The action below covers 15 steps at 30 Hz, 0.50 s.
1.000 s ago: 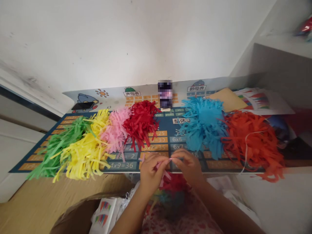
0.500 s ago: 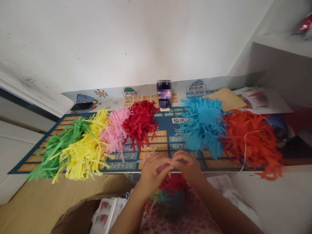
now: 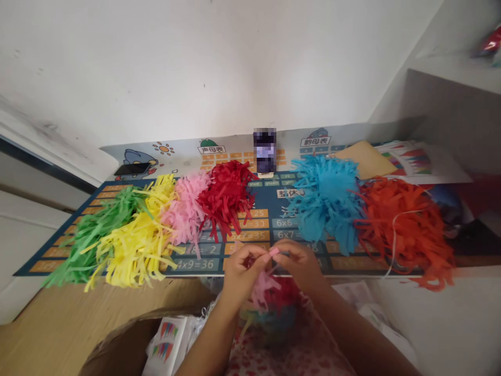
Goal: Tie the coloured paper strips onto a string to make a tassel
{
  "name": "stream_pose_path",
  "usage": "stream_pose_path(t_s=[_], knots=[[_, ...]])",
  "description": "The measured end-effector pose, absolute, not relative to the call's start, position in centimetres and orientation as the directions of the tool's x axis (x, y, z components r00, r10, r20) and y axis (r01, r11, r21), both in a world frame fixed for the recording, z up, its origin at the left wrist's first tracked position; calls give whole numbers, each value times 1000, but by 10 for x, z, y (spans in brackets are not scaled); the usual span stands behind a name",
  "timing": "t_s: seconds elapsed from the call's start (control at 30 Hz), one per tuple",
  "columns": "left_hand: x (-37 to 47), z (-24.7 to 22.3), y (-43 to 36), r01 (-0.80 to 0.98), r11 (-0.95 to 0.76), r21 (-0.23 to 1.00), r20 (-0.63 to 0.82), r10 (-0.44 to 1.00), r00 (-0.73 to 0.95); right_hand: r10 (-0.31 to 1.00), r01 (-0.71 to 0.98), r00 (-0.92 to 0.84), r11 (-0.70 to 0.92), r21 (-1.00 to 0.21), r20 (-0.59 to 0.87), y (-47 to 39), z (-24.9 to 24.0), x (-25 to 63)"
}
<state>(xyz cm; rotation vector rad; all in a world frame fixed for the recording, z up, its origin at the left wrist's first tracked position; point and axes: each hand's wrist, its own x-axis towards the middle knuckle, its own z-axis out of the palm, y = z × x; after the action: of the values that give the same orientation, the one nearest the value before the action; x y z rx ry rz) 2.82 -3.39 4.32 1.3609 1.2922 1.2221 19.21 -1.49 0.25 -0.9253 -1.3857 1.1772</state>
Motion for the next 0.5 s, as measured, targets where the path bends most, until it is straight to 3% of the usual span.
stream_pose_path(t_s=[0.3, 0.4, 0.5], knots=[[32, 43, -32, 6, 5, 1000, -5, 1000, -21, 929, 8, -137, 349, -937, 344, -17, 8, 191], [34, 41, -33, 43, -21, 999, 22, 1000, -17, 915, 53, -100, 397, -916, 390, -18, 8, 191], [36, 36, -35, 180, -142, 973, 145, 989, -2, 909, 97, -71, 415, -905, 410, -19, 7, 191]])
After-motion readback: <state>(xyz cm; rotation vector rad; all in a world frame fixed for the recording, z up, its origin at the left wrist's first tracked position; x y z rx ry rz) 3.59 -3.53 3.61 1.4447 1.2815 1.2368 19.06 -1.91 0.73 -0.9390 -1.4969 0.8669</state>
